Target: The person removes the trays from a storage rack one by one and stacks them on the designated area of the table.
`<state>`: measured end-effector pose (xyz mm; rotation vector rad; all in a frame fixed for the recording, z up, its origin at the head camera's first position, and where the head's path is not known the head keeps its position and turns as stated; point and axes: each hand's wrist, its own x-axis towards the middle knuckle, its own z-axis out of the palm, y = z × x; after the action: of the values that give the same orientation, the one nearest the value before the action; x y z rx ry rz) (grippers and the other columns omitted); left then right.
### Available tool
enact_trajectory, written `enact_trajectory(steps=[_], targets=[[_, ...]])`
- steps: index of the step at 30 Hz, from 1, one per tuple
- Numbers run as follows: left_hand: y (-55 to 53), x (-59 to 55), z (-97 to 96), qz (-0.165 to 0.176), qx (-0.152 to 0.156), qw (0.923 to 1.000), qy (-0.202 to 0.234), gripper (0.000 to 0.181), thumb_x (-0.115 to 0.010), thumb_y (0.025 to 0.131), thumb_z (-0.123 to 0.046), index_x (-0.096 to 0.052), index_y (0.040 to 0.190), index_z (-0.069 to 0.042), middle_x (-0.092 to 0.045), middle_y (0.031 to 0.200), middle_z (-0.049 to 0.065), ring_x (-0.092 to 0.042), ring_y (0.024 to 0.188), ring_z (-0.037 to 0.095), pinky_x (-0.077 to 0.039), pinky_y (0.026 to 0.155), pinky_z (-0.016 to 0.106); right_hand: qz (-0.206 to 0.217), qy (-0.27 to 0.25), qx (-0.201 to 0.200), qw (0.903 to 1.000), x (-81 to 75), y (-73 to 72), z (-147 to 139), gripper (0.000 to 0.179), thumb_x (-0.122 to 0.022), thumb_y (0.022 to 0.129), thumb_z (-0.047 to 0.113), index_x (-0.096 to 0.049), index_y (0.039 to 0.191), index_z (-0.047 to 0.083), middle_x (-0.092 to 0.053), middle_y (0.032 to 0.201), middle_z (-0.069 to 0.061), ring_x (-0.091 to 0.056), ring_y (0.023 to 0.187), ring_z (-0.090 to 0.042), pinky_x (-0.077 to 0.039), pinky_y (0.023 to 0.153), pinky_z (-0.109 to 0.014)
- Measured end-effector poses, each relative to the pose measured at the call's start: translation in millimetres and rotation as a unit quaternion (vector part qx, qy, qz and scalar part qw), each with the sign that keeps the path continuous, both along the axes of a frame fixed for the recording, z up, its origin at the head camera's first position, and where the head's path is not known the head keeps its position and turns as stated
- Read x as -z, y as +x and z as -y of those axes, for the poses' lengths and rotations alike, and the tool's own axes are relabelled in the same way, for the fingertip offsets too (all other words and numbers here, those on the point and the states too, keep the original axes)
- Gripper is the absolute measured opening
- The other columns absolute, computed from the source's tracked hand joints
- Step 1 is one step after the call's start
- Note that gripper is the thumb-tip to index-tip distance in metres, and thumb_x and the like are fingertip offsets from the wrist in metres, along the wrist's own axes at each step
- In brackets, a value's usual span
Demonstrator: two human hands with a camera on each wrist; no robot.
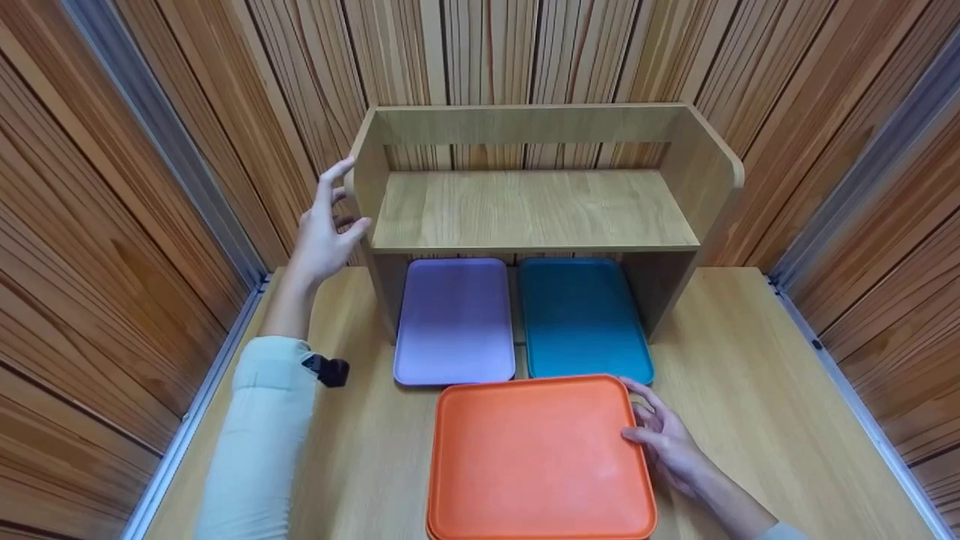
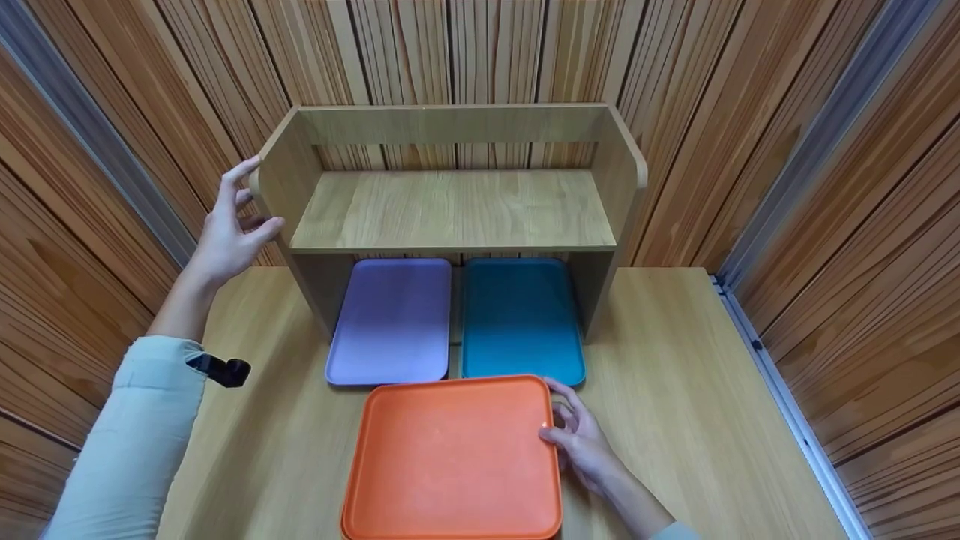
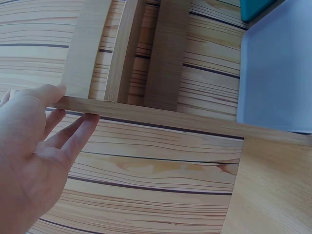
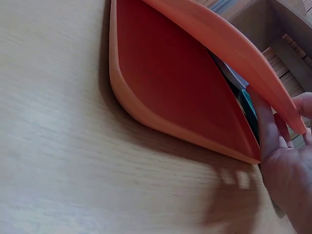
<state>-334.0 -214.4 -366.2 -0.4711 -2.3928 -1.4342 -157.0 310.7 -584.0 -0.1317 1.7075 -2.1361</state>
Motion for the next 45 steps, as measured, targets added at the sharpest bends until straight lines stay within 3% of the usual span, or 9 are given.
enact_trajectory(steps=[5,8,13,16,22,33,39,45], targets=[[1.1,-1.3,0.1,0.006,-0.002,1.0000,0.002,0.085,-0.063,0.109,0.004,-0.026,0.177,-0.030,-0.025,0.187,0.018,-0.037,0.171,0.037,-0.052,0.129,0.062,-0.016,0.068,0.021,0.9973,-1.6,-2.8,0.8,0.078,-0.066,0.110,0.001,-0.028,0.177,0.012,-0.071,0.135,0.012,-0.073,0.125,-0.005,-0.069,0.102,-0.033],[1.3,-1.6,-0.2,0.009,-0.003,0.9999,0.003,0.085,-0.063,0.109,0.005,-0.026,0.177,-0.031,-0.025,0.187,0.018,-0.037,0.170,0.037,-0.052,0.129,0.061,-0.056,0.111,0.023,0.9920,-0.6,-5.3,0.6,0.081,-0.068,0.109,0.001,-0.021,0.175,-0.006,-0.072,0.128,0.009,-0.074,0.117,-0.003,-0.069,0.094,-0.027],[1.8,-2.0,-0.6,0.012,0.001,0.9999,0.011,0.085,-0.063,0.109,0.005,-0.026,0.177,-0.031,-0.024,0.188,0.013,-0.038,0.170,0.036,-0.052,0.129,0.061,-0.153,0.184,0.020,0.9707,2.3,-8.2,-0.3,0.074,-0.071,0.105,-0.005,-0.031,0.165,-0.019,-0.068,0.117,-0.004,-0.074,0.100,-0.003,-0.065,0.078,-0.020],[2.5,-2.5,-0.5,0.014,0.002,0.9998,0.012,0.085,-0.063,0.110,0.004,-0.026,0.177,-0.032,-0.028,0.186,0.014,-0.039,0.170,0.036,-0.053,0.128,0.061,-0.176,0.219,0.019,0.9596,2.3,-9.3,-0.8,0.071,-0.074,0.103,-0.006,-0.038,0.163,-0.018,-0.067,0.117,-0.013,-0.071,0.097,-0.002,-0.064,0.074,-0.020],[2.6,-3.3,-0.5,0.014,0.004,0.9998,0.014,0.086,-0.064,0.110,0.003,-0.025,0.178,-0.031,-0.032,0.183,0.020,-0.040,0.169,0.037,-0.055,0.125,0.063,-0.138,0.261,0.016,0.9553,1.8,-10.8,-0.2,0.072,-0.075,0.102,-0.005,-0.042,0.166,-0.012,-0.063,0.121,-0.024,-0.066,0.094,-0.006,-0.061,0.064,-0.022],[3.0,-3.1,-0.9,0.011,0.004,0.9999,0.013,0.085,-0.064,0.110,0.003,-0.025,0.177,-0.032,-0.032,0.184,0.019,-0.041,0.168,0.036,-0.055,0.125,0.062,-0.113,0.332,0.012,0.9363,-0.2,-10.3,4.2,0.073,-0.075,0.100,-0.005,-0.044,0.166,-0.010,-0.063,0.110,-0.018,-0.058,0.076,-0.010,-0.055,0.055,-0.021],[2.0,-2.5,-0.7,0.013,-0.001,0.9999,0.009,0.084,-0.063,0.110,0.004,-0.026,0.177,-0.031,-0.029,0.185,0.020,-0.039,0.170,0.036,-0.054,0.126,0.061,-0.106,0.330,-0.005,0.9380,0.2,-9.7,4.1,0.074,-0.076,0.100,-0.005,-0.042,0.165,-0.013,-0.061,0.110,-0.017,-0.058,0.067,-0.010,-0.058,0.052,-0.023],[-0.3,-0.1,-0.9,-0.010,0.008,0.9998,0.014,0.082,-0.064,0.109,0.006,-0.028,0.177,-0.024,-0.022,0.189,0.007,-0.041,0.168,0.037,-0.052,0.128,0.061,-0.094,0.319,-0.027,0.9427,-1.6,-7.6,4.1,0.074,-0.077,0.100,-0.004,-0.042,0.165,-0.012,-0.061,0.110,-0.016,-0.061,0.065,-0.011,-0.062,0.052,-0.027]])
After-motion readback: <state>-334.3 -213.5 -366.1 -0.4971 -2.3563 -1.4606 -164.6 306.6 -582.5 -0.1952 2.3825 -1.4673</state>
